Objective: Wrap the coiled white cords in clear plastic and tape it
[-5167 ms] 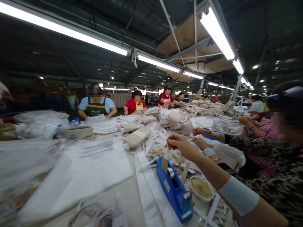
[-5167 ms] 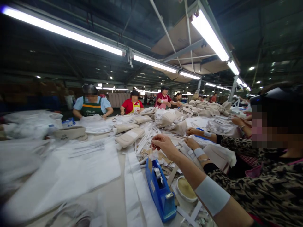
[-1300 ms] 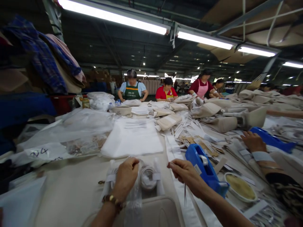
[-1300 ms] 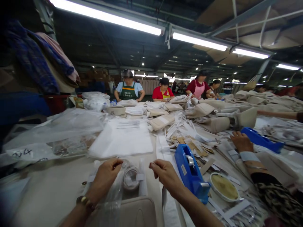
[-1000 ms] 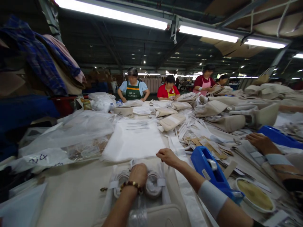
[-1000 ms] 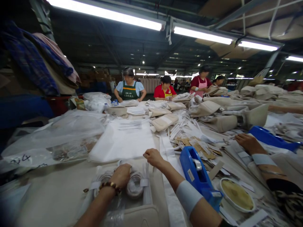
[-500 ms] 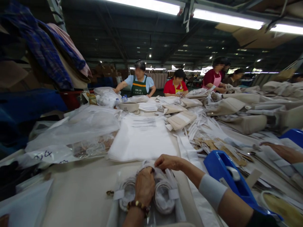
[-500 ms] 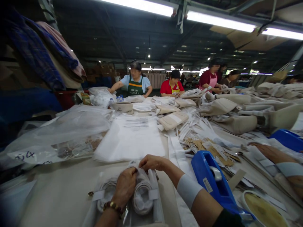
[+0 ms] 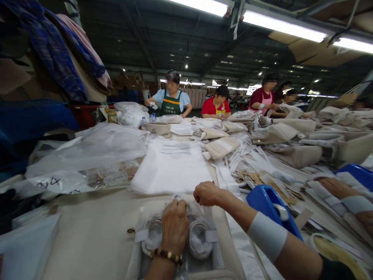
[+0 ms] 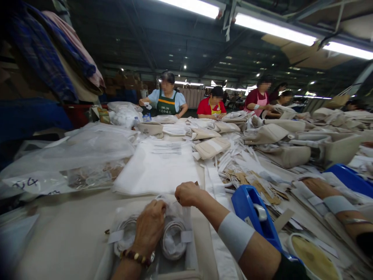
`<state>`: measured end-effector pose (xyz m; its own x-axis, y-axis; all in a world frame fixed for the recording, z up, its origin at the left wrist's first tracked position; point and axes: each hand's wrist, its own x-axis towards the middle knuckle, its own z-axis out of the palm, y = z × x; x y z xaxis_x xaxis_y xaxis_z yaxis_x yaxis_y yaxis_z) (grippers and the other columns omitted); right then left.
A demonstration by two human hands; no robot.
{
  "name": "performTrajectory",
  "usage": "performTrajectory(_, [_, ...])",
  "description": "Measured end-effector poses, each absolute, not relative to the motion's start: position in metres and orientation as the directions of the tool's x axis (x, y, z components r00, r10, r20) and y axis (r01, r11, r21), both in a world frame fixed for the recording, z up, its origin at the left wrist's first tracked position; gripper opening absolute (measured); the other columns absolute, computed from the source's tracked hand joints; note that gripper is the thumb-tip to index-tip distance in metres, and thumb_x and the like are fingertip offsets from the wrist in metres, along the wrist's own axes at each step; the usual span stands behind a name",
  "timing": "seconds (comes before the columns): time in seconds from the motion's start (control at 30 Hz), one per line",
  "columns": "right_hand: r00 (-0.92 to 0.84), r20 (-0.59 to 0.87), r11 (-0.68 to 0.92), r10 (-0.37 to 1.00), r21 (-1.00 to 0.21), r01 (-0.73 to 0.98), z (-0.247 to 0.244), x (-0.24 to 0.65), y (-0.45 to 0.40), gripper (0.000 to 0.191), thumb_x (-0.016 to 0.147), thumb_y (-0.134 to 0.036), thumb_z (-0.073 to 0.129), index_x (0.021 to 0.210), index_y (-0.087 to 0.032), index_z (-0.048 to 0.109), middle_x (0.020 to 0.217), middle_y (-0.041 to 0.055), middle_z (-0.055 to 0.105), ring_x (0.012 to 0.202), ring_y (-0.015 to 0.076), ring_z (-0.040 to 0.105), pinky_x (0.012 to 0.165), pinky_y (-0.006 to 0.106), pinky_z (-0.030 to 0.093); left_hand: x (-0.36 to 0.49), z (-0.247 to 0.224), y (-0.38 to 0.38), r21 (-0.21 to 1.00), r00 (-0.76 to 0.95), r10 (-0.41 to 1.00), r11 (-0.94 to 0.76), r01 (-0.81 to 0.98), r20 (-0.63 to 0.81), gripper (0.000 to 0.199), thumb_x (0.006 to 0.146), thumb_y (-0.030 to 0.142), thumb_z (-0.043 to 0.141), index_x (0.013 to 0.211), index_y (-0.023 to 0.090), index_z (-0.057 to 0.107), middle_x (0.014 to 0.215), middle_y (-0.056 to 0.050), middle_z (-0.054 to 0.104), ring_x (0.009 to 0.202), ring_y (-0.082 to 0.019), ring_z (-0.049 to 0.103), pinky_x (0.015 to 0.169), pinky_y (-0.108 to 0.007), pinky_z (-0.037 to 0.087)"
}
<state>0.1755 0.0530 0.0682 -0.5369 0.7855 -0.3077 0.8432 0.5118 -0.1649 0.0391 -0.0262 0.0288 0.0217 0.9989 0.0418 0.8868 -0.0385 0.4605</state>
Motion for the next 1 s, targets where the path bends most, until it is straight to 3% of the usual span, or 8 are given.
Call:
performTrajectory(0.1, [-0.528, -0.294, 0.551, 0.797, -0.005, 0.834, 0.074, 0.172, 0.049, 0.025, 0.067, -0.003, 0.056, 0.084, -0.013, 0.072, 0.098, 0.0169, 0.069, 0.097, 0.0302, 0.063, 0.082, 0.039, 0.043, 0.036, 0.031, -0.025, 0.554, 0.012, 0.999, -0.033, 0.832, 0.041, 0.02, 0.084, 0.009, 0.04, 0.077, 0.017, 0.057, 0.085, -0.006, 0.061, 0.083, -0.02, 0.055, 0.072, -0.029, 0.035])
performTrajectory(0.17, [-0.528, -0.293, 0.565, 0.797, 0.053, 0.823, 0.077, 0.173, 0.049, 0.029, 0.071, -0.004, 0.054, 0.09, -0.016, 0.071, 0.102, 0.0144, 0.069, 0.099, 0.0275, 0.063, 0.083, 0.036, 0.043, 0.033, 0.031, -0.023, 0.632, 0.006, 0.999, -0.028, 0.775, 0.037, 0.018, 0.083, 0.01, 0.043, 0.072, 0.018, 0.055, 0.078, -0.003, 0.062, 0.076, -0.017, 0.056, 0.068, -0.027, 0.035])
performTrajectory(0.3, [-0.525, -0.311, 0.576, 0.792, 0.097, 0.812, 0.09, 0.177, 0.048, 0.038, 0.074, -0.007, 0.053, 0.104, -0.025, 0.067, 0.101, 0.0061, 0.071, 0.094, 0.0211, 0.065, 0.07, 0.026, 0.045, 0.029, 0.03, -0.02, 0.746, 0.002, 0.999, -0.033, 0.665, 0.043, 0.019, 0.079, 0.011, 0.046, 0.063, 0.018, 0.053, 0.065, 0.001, 0.059, 0.065, -0.014, 0.055, 0.062, -0.024, 0.035])
performTrajectory(0.47, [-0.533, -0.261, 0.58, 0.805, 0.154, 0.8, 0.111, 0.171, 0.034, 0.031, 0.075, -0.009, 0.051, 0.099, -0.019, 0.068, 0.095, 0.0106, 0.072, 0.09, 0.024, 0.066, 0.065, 0.027, 0.044, 0.027, 0.032, -0.021, 0.799, -0.039, 0.998, -0.019, 0.601, 0.053, 0.02, 0.071, 0.007, 0.049, 0.055, 0.019, 0.048, 0.06, 0.002, 0.057, 0.063, -0.014, 0.052, 0.062, -0.025, 0.034])
performTrajectory(0.6, [-0.542, -0.23, 0.582, 0.808, 0.177, 0.793, 0.113, 0.166, 0.028, 0.029, 0.073, -0.007, 0.05, 0.093, -0.017, 0.068, 0.093, 0.0128, 0.071, 0.089, 0.0256, 0.066, 0.064, 0.028, 0.043, 0.022, 0.034, -0.022, 0.819, -0.055, 0.997, -0.008, 0.573, 0.048, 0.023, 0.067, 0.004, 0.05, 0.051, 0.019, 0.044, 0.062, 0.001, 0.058, 0.062, -0.013, 0.053, 0.061, -0.024, 0.034])
performTrajectory(0.77, [-0.554, -0.178, 0.58, 0.813, 0.177, 0.795, 0.101, 0.165, 0.027, 0.027, 0.074, -0.008, 0.049, 0.093, -0.016, 0.067, 0.089, 0.0123, 0.071, 0.083, 0.0244, 0.067, 0.061, 0.027, 0.041, 0.016, 0.035, -0.019, 0.817, -0.077, 0.995, -0.012, 0.576, 0.069, 0.026, 0.062, -0.001, 0.051, 0.048, 0.019, 0.042, 0.052, 0.005, 0.047, 0.055, -0.011, 0.046, 0.057, -0.023, 0.03])
performTrajectory(1.0, [-0.701, -0.137, 0.714, 0.7, 0.109, 0.692, 0.101, 0.159, 0.012, 0.043, 0.082, -0.01, 0.044, 0.119, -0.03, 0.054, 0.095, 0.003, 0.069, 0.084, 0.018, 0.066, 0.059, 0.024, 0.038, 0.01, 0.033, -0.018, 0.853, -0.086, 0.992, -0.034, 0.521, 0.092, 0.018, 0.063, 0.005, 0.05, 0.051, 0.019, 0.047, 0.051, 0.005, 0.048, 0.054, -0.012, 0.046, 0.057, -0.024, 0.032])
